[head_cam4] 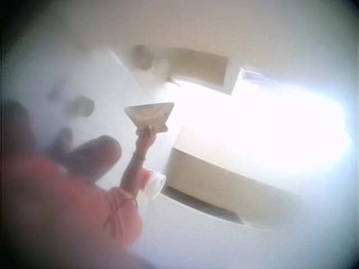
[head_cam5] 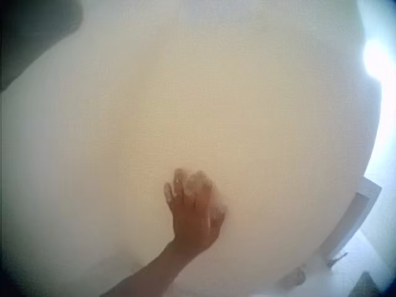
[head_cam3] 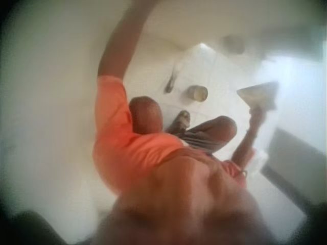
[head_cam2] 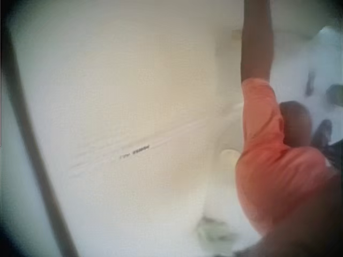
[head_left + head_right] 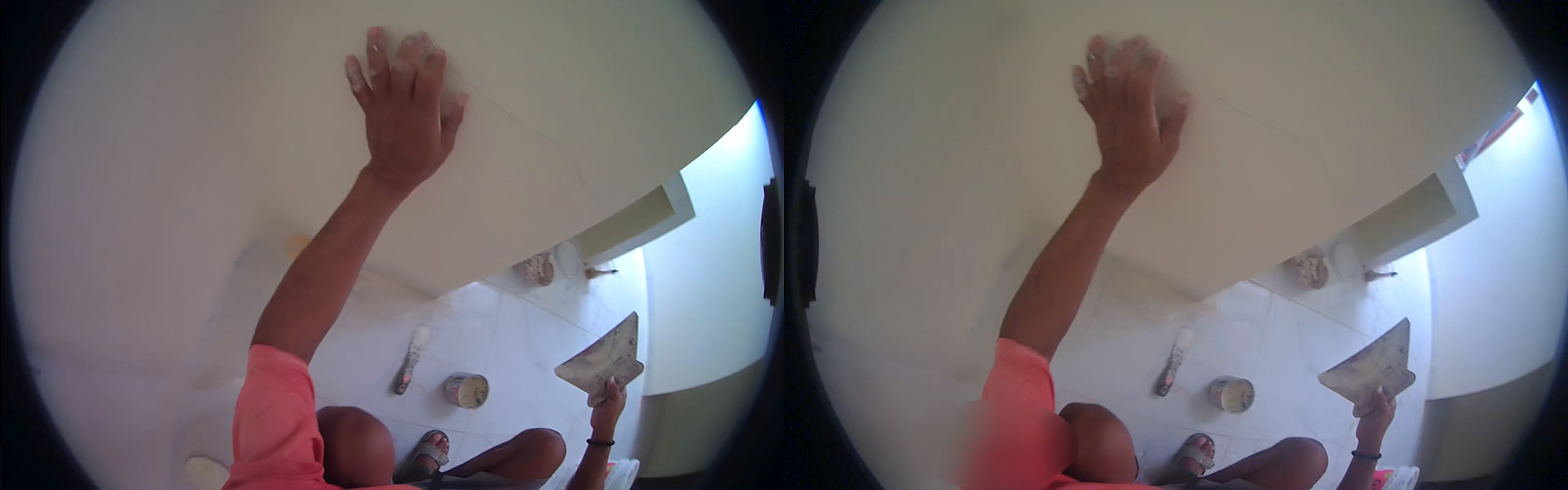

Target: The person applies plaster to a wall using a trowel and a smaller putty knife. They scoop plaster from a container on the floor, spread it onto the trowel, and smooth it onto the wall surface. The person moves around the room to cover different sections of the wall.

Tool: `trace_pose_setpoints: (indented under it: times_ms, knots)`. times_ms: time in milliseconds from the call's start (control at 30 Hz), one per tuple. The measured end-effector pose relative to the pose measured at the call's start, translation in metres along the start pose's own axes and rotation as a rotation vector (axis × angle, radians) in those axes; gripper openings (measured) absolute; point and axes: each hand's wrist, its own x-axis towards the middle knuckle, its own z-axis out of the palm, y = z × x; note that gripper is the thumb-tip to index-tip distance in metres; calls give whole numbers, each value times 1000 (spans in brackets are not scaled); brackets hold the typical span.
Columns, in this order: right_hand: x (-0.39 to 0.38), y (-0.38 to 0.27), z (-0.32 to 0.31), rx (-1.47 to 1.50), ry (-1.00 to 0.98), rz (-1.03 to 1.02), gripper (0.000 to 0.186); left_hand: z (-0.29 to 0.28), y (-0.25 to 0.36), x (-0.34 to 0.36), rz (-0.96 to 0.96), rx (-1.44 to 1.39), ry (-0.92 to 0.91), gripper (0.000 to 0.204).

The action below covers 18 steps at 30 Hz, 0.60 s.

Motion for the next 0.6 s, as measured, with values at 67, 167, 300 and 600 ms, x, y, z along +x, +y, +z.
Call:
trace_pose_setpoints:
  times_ms: [67,167,300,600]
  knots:
    - [-6,-10,-21,-84,71,-9,48,-4,9,8,-25,28,34,47]
    - [-12,34,17,-22,125,26,45,-1,-21,6,76,-3,87,42]
    - [-11,31,32,-34,151,-3,44,15,-17,15,35,16,322,13]
    - [-14,17,31,10,130,63,46,0,8,66,222,10,452,14]
